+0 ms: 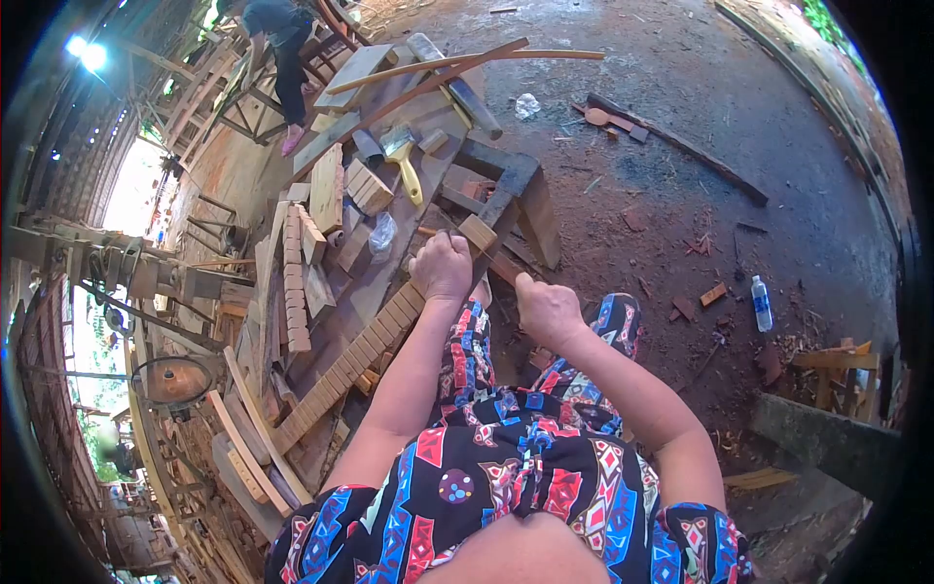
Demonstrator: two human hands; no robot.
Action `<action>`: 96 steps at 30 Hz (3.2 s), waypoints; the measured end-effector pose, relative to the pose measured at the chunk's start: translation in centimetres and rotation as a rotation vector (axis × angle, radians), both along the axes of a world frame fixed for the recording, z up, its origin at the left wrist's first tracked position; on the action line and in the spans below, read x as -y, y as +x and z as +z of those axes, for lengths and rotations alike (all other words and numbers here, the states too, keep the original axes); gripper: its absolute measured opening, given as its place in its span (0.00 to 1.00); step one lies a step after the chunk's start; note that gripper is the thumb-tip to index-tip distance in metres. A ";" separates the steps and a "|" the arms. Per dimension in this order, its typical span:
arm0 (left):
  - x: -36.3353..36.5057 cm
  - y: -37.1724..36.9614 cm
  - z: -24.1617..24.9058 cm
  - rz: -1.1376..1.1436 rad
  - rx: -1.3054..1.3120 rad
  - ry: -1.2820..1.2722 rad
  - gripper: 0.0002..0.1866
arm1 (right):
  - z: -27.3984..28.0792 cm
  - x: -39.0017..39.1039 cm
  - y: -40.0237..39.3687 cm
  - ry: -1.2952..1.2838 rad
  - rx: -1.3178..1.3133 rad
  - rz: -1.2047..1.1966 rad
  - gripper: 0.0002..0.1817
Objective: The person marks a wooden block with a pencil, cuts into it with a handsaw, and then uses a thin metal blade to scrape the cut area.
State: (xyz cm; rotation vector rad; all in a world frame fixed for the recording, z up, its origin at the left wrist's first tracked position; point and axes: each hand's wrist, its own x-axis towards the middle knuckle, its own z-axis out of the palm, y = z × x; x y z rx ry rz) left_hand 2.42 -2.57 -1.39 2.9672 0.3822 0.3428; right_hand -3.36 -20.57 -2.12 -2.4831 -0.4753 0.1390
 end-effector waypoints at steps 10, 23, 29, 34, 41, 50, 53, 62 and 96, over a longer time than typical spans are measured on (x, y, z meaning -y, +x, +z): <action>0.0 -0.1 -0.2 0.007 -0.002 0.045 0.18 | 0.7 -2.4 1.8 0.012 -0.048 -0.017 0.07; 0.1 -0.2 -0.2 -0.014 0.023 0.017 0.18 | 1.6 -1.9 1.8 -0.001 -0.085 -0.024 0.05; 0.2 0.1 -0.2 0.000 0.017 0.034 0.17 | 1.3 -2.8 2.8 0.006 -0.060 -0.019 0.06; 0.2 -0.2 0.2 -0.008 0.014 0.014 0.17 | 1.0 0.4 -0.2 -0.069 -0.120 -0.003 0.07; 0.1 -0.4 0.0 -0.006 0.024 0.045 0.17 | 1.4 -3.0 3.1 0.014 -0.064 -0.001 0.07; 0.2 -0.2 -0.2 -0.021 0.024 0.034 0.18 | 0.3 -0.6 0.2 0.009 -0.033 -0.020 0.06; 0.2 -0.2 -0.1 -0.013 0.001 0.037 0.19 | 0.4 -3.4 3.2 0.020 -0.008 -0.017 0.07; 0.4 0.0 0.4 0.004 -0.017 0.024 0.18 | 0.7 0.6 -0.9 -0.069 -0.088 -0.015 0.08; 0.0 0.1 0.2 0.010 0.007 0.068 0.17 | -0.1 -3.4 3.9 0.064 -0.020 -0.023 0.09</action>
